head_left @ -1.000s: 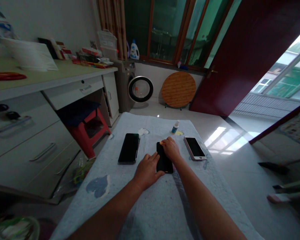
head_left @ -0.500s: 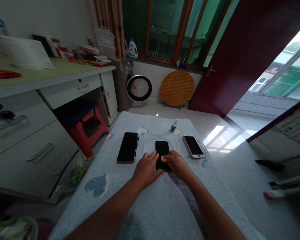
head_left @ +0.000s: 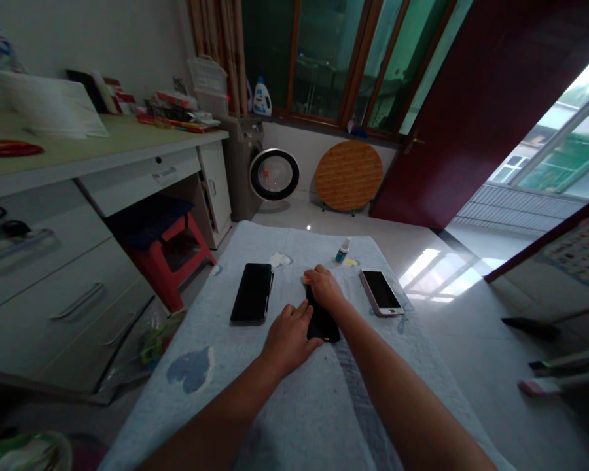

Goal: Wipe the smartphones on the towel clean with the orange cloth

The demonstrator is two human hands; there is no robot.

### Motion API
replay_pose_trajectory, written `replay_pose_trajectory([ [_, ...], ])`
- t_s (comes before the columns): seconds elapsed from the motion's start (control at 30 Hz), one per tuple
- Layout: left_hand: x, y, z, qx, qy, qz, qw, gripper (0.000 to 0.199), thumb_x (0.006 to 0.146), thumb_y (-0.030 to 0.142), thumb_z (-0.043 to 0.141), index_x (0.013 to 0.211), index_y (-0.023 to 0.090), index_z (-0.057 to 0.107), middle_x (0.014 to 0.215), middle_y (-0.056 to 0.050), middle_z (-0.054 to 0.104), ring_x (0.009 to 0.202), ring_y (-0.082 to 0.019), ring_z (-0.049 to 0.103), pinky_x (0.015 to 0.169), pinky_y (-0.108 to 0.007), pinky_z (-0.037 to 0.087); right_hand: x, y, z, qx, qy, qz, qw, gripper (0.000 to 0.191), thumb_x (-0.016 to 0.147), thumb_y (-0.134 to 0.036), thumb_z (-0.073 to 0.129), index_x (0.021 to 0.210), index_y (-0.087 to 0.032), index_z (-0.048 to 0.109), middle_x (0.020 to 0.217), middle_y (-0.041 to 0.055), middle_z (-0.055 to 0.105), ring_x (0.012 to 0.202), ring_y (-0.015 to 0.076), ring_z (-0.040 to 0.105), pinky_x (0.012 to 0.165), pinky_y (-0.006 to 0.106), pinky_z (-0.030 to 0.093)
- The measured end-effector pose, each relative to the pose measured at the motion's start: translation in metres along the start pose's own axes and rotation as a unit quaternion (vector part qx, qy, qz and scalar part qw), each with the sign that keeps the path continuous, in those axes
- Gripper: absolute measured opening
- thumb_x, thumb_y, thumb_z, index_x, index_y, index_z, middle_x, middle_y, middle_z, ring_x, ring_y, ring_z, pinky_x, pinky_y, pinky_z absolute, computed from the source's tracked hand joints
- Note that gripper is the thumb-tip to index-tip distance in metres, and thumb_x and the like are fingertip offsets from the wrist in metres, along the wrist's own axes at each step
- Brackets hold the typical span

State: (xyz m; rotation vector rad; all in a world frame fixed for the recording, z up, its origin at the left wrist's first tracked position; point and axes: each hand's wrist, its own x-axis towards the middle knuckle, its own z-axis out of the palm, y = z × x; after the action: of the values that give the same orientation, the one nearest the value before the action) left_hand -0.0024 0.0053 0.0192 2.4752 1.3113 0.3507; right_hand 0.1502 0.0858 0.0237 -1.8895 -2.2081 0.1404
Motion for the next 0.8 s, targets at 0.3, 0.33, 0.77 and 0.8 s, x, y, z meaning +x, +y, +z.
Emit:
replay_pose_trajectory([
  [0.3,-0.001,0.002,0.002,0.002,0.008,-0.006,1.000,0.068,0.080,0.047,0.062,0.138,0.014,0.046,0.147,-0.009,0.044,0.119,-0.030,0.046,0.103,-0.041,0.040,-0.003,0.024,-0.007,-0.023,-0.025,0.028,0.999,0.029,0.098,-0.027,0.041,0.110,-0.018,0.067,0.104,0.0109,0.059,0.095,0.0186,0.057,0.081,0.026,0.039],
  [0.33,-0.001,0.002,0.002,0.003,0.009,-0.006,1.000,0.068,0.080,0.047,0.062,0.138,0.014,0.046,0.147,-0.009,0.044,0.119,-0.030,0.045,0.103,-0.041,0.040,-0.003,0.028,-0.010,-0.024,-0.029,0.035,0.999,0.030,0.098,-0.027,0.041,0.109,-0.018,0.067,0.104,0.0115,0.060,0.095,0.0189,0.057,0.081,0.026,0.039],
  [0.77,-0.002,0.002,0.001,0.007,0.008,-0.005,1.000,0.064,0.081,0.045,0.061,0.136,0.016,0.046,0.147,-0.009,0.044,0.120,-0.030,0.045,0.103,-0.042,0.040,0.022,-0.002,-0.013,-0.049,-0.096,0.014,0.994,0.031,0.094,-0.021,0.042,0.110,-0.023,0.068,0.109,0.0116,0.060,0.096,0.0203,0.059,0.078,0.026,0.042],
  [0.8,-0.002,0.002,0.001,0.005,0.009,-0.004,1.000,0.064,0.081,0.045,0.061,0.136,0.016,0.046,0.147,-0.009,0.044,0.120,-0.030,0.045,0.103,-0.042,0.040,0.021,0.000,-0.013,-0.049,-0.096,0.018,0.994,0.031,0.093,-0.020,0.043,0.111,-0.023,0.068,0.109,0.0120,0.060,0.097,0.0207,0.059,0.078,0.027,0.042],
])
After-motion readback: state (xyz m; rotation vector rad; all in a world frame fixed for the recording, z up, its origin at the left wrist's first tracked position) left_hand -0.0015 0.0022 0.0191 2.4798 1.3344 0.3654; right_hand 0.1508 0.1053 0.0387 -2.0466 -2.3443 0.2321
